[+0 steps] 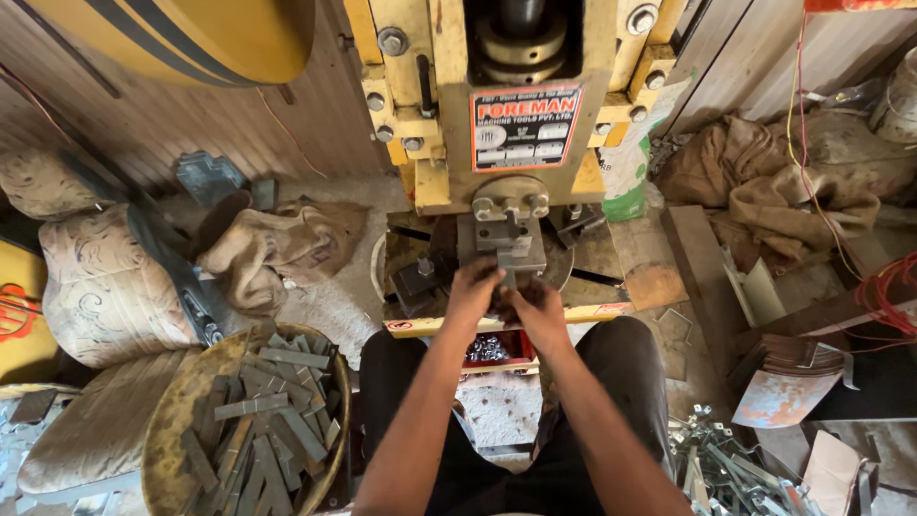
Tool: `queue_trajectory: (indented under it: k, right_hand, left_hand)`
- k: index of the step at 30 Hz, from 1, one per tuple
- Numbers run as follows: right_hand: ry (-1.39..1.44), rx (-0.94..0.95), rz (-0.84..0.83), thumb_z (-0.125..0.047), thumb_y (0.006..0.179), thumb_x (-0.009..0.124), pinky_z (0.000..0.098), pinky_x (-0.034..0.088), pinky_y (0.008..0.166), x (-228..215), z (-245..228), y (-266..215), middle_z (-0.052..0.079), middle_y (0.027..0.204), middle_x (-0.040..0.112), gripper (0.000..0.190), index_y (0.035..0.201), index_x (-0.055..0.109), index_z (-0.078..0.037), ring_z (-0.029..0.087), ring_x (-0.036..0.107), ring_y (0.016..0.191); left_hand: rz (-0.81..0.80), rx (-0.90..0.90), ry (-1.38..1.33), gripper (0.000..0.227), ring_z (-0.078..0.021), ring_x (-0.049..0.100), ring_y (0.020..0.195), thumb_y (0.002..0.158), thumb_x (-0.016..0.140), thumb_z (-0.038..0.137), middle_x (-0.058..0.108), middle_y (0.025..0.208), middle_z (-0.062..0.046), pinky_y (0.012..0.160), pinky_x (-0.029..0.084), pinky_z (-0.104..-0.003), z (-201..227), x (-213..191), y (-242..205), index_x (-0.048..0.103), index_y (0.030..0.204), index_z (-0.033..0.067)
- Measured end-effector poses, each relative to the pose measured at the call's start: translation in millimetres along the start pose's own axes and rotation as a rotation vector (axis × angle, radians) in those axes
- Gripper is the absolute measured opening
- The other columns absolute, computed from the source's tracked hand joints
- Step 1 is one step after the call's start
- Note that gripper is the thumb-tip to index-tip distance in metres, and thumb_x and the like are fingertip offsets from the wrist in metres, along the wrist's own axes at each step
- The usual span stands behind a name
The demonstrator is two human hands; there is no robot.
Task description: The person repeatedly picks up small metal bars from a basket, places them into a hydraulic press, operates the lever to press the metal, and then removes the processed pieces.
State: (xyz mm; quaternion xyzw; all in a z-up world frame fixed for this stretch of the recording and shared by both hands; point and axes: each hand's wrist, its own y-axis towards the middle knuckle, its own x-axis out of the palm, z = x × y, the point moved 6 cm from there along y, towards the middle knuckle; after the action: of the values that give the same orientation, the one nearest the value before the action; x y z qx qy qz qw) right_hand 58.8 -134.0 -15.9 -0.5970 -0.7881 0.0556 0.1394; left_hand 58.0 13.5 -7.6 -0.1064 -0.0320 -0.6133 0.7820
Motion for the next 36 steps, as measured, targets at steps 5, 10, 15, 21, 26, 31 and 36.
queue_trajectory:
  k: [5,10,15,21,26,31,36]
  right_hand:
    - [0.486,0.023,-0.013,-0.016,0.085,0.069,0.0359,0.056,0.062,-23.0,32.4,-25.7,0.01,0.102,0.069,0.039,0.12,0.059,-0.005,0.021,0.07,0.08]
    - [0.58,0.079,0.109,-0.03,0.083,0.067,0.0371,0.057,0.067,-27.3,6.6,-21.1,0.009,0.091,0.07,0.036,0.109,0.063,-0.005,0.022,0.069,0.076]
    - [-0.085,-0.147,0.035,-0.028,0.09,0.076,0.0297,0.052,0.066,-5.8,-22.0,15.0,0.006,0.085,0.074,0.028,0.098,0.076,-0.001,0.013,0.065,0.074]
    - [0.06,-0.107,0.125,-0.022,0.093,0.073,0.0275,0.051,0.06,-0.4,-28.1,30.7,0.006,0.082,0.072,0.026,0.102,0.074,0.002,0.013,0.063,0.064]
    - [0.131,-0.189,0.146,-0.014,0.097,0.065,0.024,0.043,0.056,-1.6,-17.6,9.7,0.0,0.085,0.067,0.03,0.123,0.072,0.0,0.006,0.054,0.065]
    - [0.114,-0.25,0.062,-0.008,0.1,0.057,0.0229,0.041,0.048,3.2,-24.9,-4.0,-0.002,0.087,0.065,0.038,0.137,0.064,-0.003,0.004,0.05,0.06]
    - [0.14,-0.245,0.051,-0.005,0.101,0.055,0.0252,0.043,0.046,3.2,-25.5,-3.9,0.004,0.086,0.065,0.038,0.137,0.065,-0.001,0.007,0.052,0.058]
  left_hand:
    - [-0.171,-0.284,-0.262,0.039,-0.0258,0.068,0.106,0.084,0.071,0.008,0.073,0.115,-0.015,0.091,0.055,-0.042,-13.2,8.7,-55.4,0.067,0.123,0.0031]
    - [-0.632,-0.353,-0.806,0.057,-0.031,0.072,0.108,0.074,0.07,0.021,0.074,0.115,-0.019,0.09,0.061,-0.048,29.0,12.3,-96.5,0.064,0.124,-0.0067]
    - [-0.248,-0.265,-0.237,0.034,-0.0282,0.074,0.073,0.099,0.064,0.029,0.073,0.092,-0.019,0.065,0.064,-0.039,8.7,5.5,-77.1,0.063,0.11,-0.004]
    - [-0.118,-0.065,0.081,0.027,-0.0164,0.069,0.061,0.097,0.073,0.022,0.071,0.079,-0.012,0.053,0.056,-0.029,-11.6,16.3,-58.7,0.067,0.097,-0.0044]
    - [0.111,0.03,0.087,0.025,-0.0086,0.059,0.056,0.096,0.073,0.02,0.07,0.076,-0.004,0.048,0.046,-0.025,1.9,3.8,-29.0,0.075,0.109,-0.0017]
    - [0.018,-0.127,-0.072,0.029,-0.0125,0.055,0.045,0.094,0.067,0.016,0.065,0.065,-0.006,0.04,0.039,-0.029,18.5,8.4,-15.2,0.07,0.119,-0.0004]
    - [-0.093,-0.058,-0.159,0.03,-0.0122,0.057,0.046,0.098,0.064,0.013,0.065,0.067,-0.005,0.041,0.04,-0.028,21.6,13.1,-16.4,0.066,0.123,-0.0023]
